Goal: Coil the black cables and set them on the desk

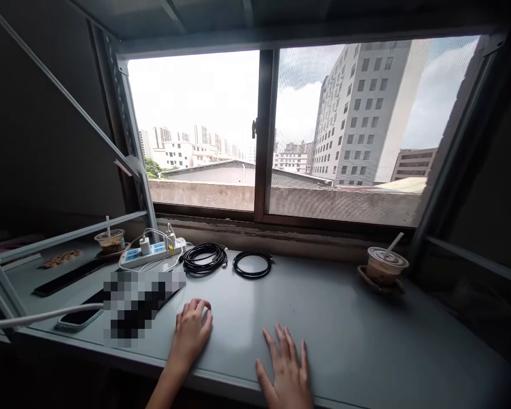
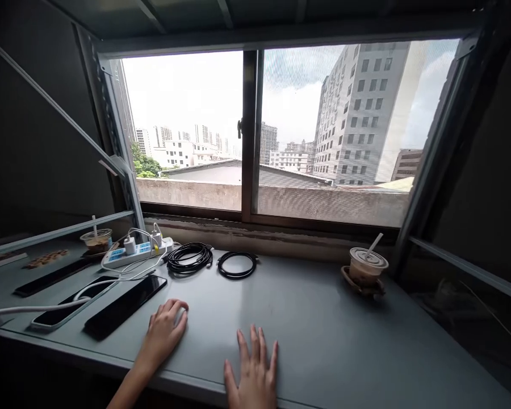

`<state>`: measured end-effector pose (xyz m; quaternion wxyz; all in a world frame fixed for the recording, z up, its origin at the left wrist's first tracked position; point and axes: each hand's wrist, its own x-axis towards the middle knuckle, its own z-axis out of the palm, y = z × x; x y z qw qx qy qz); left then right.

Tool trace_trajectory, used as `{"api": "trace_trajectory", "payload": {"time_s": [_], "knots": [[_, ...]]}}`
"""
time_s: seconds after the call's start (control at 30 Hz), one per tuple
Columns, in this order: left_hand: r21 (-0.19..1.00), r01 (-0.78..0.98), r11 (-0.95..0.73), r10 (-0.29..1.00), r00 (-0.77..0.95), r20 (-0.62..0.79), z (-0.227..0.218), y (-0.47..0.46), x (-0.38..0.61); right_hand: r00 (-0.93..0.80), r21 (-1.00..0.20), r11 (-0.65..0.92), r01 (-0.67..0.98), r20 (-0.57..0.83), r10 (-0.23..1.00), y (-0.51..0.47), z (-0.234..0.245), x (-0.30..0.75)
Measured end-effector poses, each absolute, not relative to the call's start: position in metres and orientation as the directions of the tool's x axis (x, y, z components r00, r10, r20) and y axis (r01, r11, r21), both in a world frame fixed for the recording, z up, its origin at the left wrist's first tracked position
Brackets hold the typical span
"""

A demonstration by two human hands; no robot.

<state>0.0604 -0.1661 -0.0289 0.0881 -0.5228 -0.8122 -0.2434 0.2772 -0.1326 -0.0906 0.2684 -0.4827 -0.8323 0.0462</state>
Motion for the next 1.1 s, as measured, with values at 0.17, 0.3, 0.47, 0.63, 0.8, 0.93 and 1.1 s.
{"api": "trace_trajectory", "payload": {"time_s": [0.17,0.3,0.47,0.63,0.8,0.93,1.1], "knots": [[0.303,0.891,0.338,0.823,-0.436,0.364,-0.026,-0.165,0.063,-0.427,-0.347,0.489,0.801,0.243,0.871,-0.136,-0.073,0.283],[0.272,0.909,0.315,0.839,-0.401,0.368,-0.025,-0.164,0.064,-0.433,-0.340,0.441,0.831,0.104,0.895,-0.145,-0.049,0.284],[0.296,0.912,0.285,0.849,-0.383,0.363,-0.028,-0.165,0.062,-0.416,-0.326,0.404,0.855,0.035,0.909,-0.148,-0.040,0.283],[0.430,0.879,0.206,0.855,-0.375,0.357,-0.030,-0.170,0.056,-0.400,-0.290,0.392,0.873,0.032,0.916,-0.149,-0.042,0.282],[0.649,0.761,0.007,0.918,-0.263,0.298,-0.026,-0.173,0.032,-0.366,-0.287,0.338,0.896,-0.050,0.929,-0.150,-0.043,0.280],[0.778,0.618,-0.113,0.959,-0.137,0.248,-0.021,-0.180,0.001,-0.344,-0.286,0.336,0.898,0.022,0.939,-0.148,-0.056,0.279],[0.810,0.559,-0.176,0.978,0.003,0.210,-0.020,-0.188,-0.024,-0.214,-0.270,0.229,0.935,0.084,0.973,-0.135,-0.068,0.265]]}}
